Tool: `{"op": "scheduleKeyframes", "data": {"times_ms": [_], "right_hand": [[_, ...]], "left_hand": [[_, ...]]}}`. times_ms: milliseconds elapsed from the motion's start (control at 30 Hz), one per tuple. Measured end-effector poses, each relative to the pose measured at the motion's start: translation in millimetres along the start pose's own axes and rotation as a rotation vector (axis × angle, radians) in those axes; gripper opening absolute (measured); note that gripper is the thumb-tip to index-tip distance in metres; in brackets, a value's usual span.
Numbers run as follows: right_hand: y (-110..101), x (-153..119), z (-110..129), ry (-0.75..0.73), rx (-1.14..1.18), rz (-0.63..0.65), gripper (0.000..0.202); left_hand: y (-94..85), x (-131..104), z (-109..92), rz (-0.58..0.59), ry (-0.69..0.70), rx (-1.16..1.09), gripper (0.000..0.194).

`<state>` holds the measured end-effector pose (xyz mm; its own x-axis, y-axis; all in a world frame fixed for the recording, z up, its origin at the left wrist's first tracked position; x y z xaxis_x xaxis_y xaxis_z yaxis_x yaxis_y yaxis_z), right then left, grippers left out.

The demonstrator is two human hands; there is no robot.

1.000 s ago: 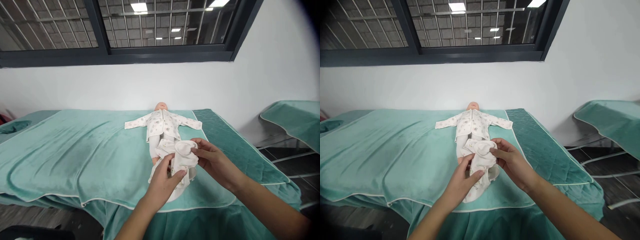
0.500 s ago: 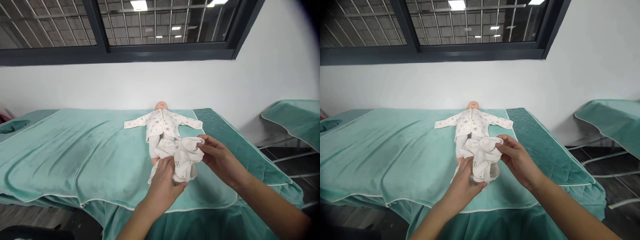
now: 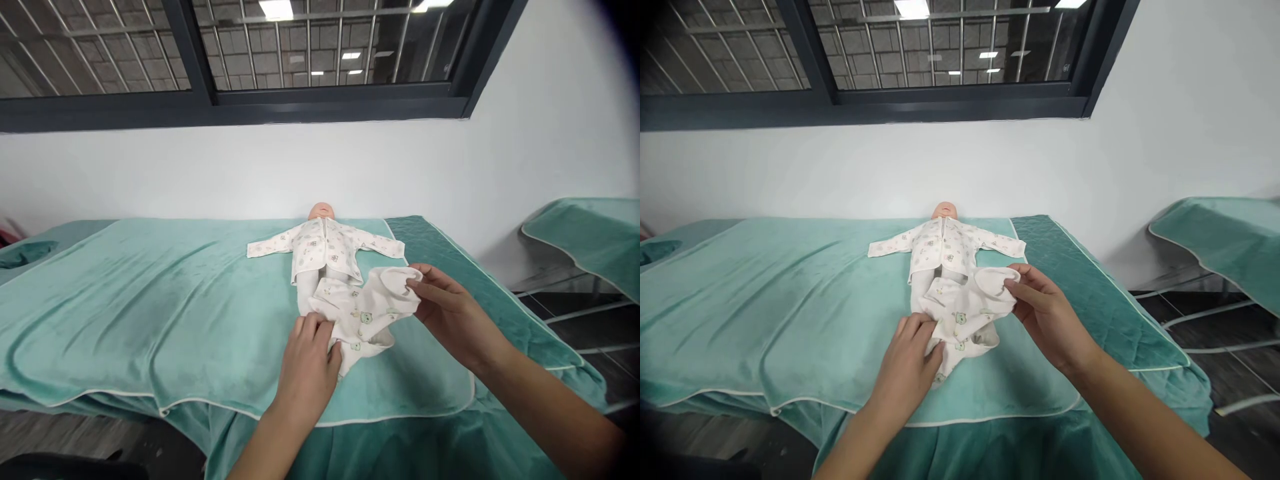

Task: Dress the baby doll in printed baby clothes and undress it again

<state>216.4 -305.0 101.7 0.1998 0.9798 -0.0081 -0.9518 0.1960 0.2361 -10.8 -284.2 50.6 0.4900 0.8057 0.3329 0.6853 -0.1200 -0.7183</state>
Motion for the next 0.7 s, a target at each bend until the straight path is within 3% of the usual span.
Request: {"op": "scheduleKeyframes", "data": {"times_ms": [133,233,333,433,567,633,700], "right_hand": [[-5.2,2.5,5.6,-0.044,-0.011,-0.048,0.008],[-13.3,5.0,10.2,-0.095,-0.032,-0.109,0.008],[-21.1,5.3,13.9,-0.141,-0.057,-0.136,0.008],[-15.6,3.4,12.7,-0.111,-0.266,0.043,0.004],[10.9,0.9,0.2,-0.063,-0.631,0.435,0.011],[23.6,3.9,-3.6,-0.113,-0.678,0.474,0.02],[33.6,9.4,0.8,-0.236,-0.671,0.357,0.027]], "left_hand": [[-9.5,-1.4,7.1,-0.056,-0.03,0.006,0.021],[-20.6,-0.1,18.5,-0.112,-0.193,-0.179,0.021],[-41.6,9.8,26.2,-0.279,-0.304,-0.423,0.016],[-67.0,30.3,25.4,-0.472,-0.325,-0.681,0.014],[-91.8,63.8,7.8,-0.518,-0.258,-0.971,0.018],[-103.0,75.4,-4.7,-0.548,-0.149,-0.988,0.015],[-113.4,81.8,-16.4,-0.558,-0.026,-0.939,0.013]]}}
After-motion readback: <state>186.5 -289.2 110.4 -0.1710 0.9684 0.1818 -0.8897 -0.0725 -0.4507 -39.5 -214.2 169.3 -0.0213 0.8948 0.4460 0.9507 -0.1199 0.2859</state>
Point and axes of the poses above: each hand's wrist, its own x-axis towards the middle knuckle, its own y-axis out of the palm, z = x × y, the point moved 3 cm from there along x, towards the middle knuckle, and after that the axes turned 8 degrees about -x, right-handed, at the moved point
